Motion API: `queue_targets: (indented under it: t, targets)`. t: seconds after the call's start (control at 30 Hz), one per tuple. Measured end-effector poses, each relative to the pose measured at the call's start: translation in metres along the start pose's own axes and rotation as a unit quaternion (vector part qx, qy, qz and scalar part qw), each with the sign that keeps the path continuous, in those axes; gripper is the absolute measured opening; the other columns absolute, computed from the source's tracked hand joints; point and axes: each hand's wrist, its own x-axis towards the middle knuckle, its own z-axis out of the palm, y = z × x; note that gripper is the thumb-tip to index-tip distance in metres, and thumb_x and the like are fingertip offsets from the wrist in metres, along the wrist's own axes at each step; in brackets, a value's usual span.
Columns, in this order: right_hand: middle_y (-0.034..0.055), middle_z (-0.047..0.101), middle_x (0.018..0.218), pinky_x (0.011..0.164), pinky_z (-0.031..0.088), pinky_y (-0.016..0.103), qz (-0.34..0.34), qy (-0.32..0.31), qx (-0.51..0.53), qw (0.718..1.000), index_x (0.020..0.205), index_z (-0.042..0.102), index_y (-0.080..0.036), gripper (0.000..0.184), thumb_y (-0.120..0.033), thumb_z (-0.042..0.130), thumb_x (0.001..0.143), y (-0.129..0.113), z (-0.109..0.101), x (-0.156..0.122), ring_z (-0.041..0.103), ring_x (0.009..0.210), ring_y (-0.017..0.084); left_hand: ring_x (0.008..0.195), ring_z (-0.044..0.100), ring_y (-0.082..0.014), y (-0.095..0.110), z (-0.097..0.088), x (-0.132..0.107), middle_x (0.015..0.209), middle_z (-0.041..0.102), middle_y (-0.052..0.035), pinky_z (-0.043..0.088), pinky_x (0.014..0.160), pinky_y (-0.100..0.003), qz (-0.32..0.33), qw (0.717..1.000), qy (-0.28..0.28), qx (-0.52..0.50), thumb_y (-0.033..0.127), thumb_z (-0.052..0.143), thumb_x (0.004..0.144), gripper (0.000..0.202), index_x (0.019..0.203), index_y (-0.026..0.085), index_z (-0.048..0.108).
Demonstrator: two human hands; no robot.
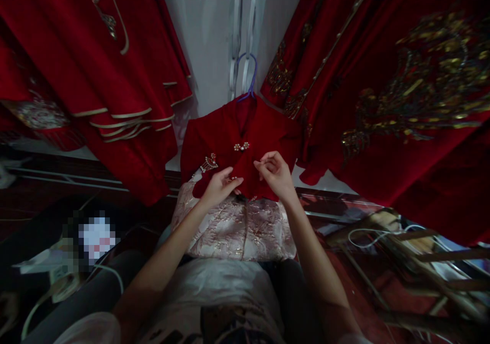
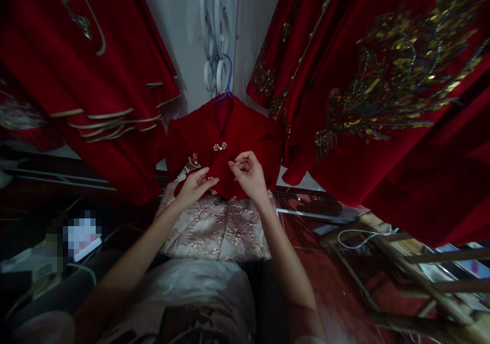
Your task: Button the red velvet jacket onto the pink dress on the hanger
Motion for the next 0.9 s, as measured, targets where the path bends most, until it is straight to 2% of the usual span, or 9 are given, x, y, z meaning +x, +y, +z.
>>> queue_targets:
  t: [0.07, 0.13, 0.27, 0.43, 0.5, 0.63, 0.7, 0.8, 0.9]
  targets:
    - [-0.0038, 0.052, 0.073, 0.043, 0.046, 0.019, 0.007, -0.041, -0.033, 0.999, 0.086, 0.047, -0.022, 0.03, -0.037, 0.069, 0.074, -0.003, 0.005, -0.006, 0.051, 0.054, 0.007, 0.052, 0.057, -0.0076, 0.003, -0.006, 0.001, 0.074, 0.065, 0.0017, 0.051, 0.051, -0.02, 0.019, 0.996, 0.082, -0.019, 0.038, 0.074, 0.07, 0.03, 0.086, 0.018, 0.059]
    - [-0.0009, 0.055, 0.08, 0.048, 0.049, 0.021, 0.003, -0.076, -0.075, 0.994, 0.092, 0.049, -0.022, 0.032, -0.039, 0.069, 0.074, 0.0, 0.015, -0.011, 0.055, 0.061, 0.009, 0.055, 0.059, -0.0077, 0.005, -0.011, 0.003, 0.077, 0.065, 0.0013, 0.054, 0.056, -0.02, 0.023, 0.991, 0.129, -0.032, 0.039, 0.075, 0.068, 0.032, 0.087, 0.018, 0.06]
    - [0.0028, 0.056, 0.091, 0.053, 0.051, 0.023, -0.028, -0.076, -0.153, 0.985, 0.1, 0.051, -0.022, 0.04, -0.036, 0.072, 0.07, 0.016, 0.036, -0.013, 0.057, 0.069, 0.012, 0.066, 0.061, -0.0096, 0.003, -0.016, 0.001, 0.077, 0.064, 0.0009, 0.057, 0.066, -0.024, 0.004, 0.989, 0.142, -0.05, 0.045, 0.07, 0.073, 0.031, 0.087, 0.018, 0.063]
    - [0.0002, 0.057, 0.08, 0.052, 0.049, 0.023, -0.044, -0.065, -0.193, 0.978, 0.095, 0.053, -0.021, 0.031, -0.029, 0.069, 0.07, 0.03, 0.045, -0.009, 0.056, 0.065, 0.012, 0.068, 0.061, -0.0115, -0.003, -0.023, -0.002, 0.073, 0.063, 0.0006, 0.057, 0.068, -0.026, -0.002, 0.992, 0.122, 0.01, 0.045, 0.071, 0.071, 0.03, 0.077, 0.017, 0.063]
    - [-0.0003, 0.059, 0.076, 0.053, 0.048, 0.023, -0.039, -0.064, -0.208, 0.975, 0.093, 0.056, -0.021, 0.026, -0.027, 0.068, 0.071, 0.033, 0.043, -0.006, 0.057, 0.062, 0.011, 0.068, 0.061, -0.0122, -0.011, -0.03, 0.003, 0.073, 0.063, -0.0001, 0.056, 0.066, -0.026, 0.02, 0.99, 0.132, 0.055, 0.045, 0.071, 0.072, 0.029, 0.077, 0.017, 0.063]
    - [0.0007, 0.064, 0.076, 0.058, 0.05, 0.023, -0.023, -0.047, -0.212, 0.976, 0.089, 0.061, -0.02, 0.019, -0.029, 0.068, 0.073, 0.042, 0.037, 0.001, 0.06, 0.064, 0.012, 0.077, 0.06, -0.0116, -0.038, -0.052, 0.027, 0.088, 0.062, -0.0017, 0.052, 0.07, -0.025, 0.109, 0.94, 0.291, 0.141, 0.035, 0.074, 0.067, 0.029, 0.085, 0.018, 0.059]
    - [0.0013, 0.066, 0.078, 0.06, 0.052, 0.024, -0.02, -0.048, -0.204, 0.978, 0.088, 0.061, -0.02, 0.017, -0.03, 0.067, 0.075, 0.048, 0.037, 0.006, 0.063, 0.066, 0.012, 0.076, 0.06, -0.0112, -0.05, -0.063, 0.04, 0.088, 0.061, -0.0016, 0.051, 0.071, -0.025, 0.11, 0.928, 0.329, 0.137, 0.027, 0.076, 0.062, 0.033, 0.087, 0.018, 0.056]
    - [0.0015, 0.068, 0.08, 0.063, 0.053, 0.024, -0.036, -0.054, -0.201, 0.977, 0.087, 0.061, -0.02, 0.013, -0.028, 0.065, 0.077, 0.056, 0.041, 0.017, 0.065, 0.068, 0.012, 0.072, 0.061, -0.0111, -0.058, -0.071, 0.049, 0.077, 0.061, 0.0007, 0.052, 0.074, -0.027, 0.084, 0.943, 0.308, 0.098, 0.02, 0.074, 0.057, 0.033, 0.083, 0.018, 0.054]
    - [0.0014, 0.069, 0.082, 0.067, 0.054, 0.025, -0.051, -0.06, -0.2, 0.976, 0.087, 0.06, -0.02, 0.01, -0.024, 0.062, 0.078, 0.063, 0.05, 0.032, 0.066, 0.07, 0.012, 0.075, 0.064, -0.0122, -0.058, -0.071, 0.048, 0.079, 0.064, -0.0007, 0.052, 0.08, -0.03, 0.083, 0.955, 0.276, 0.068, 0.021, 0.073, 0.057, 0.031, 0.082, 0.017, 0.057]
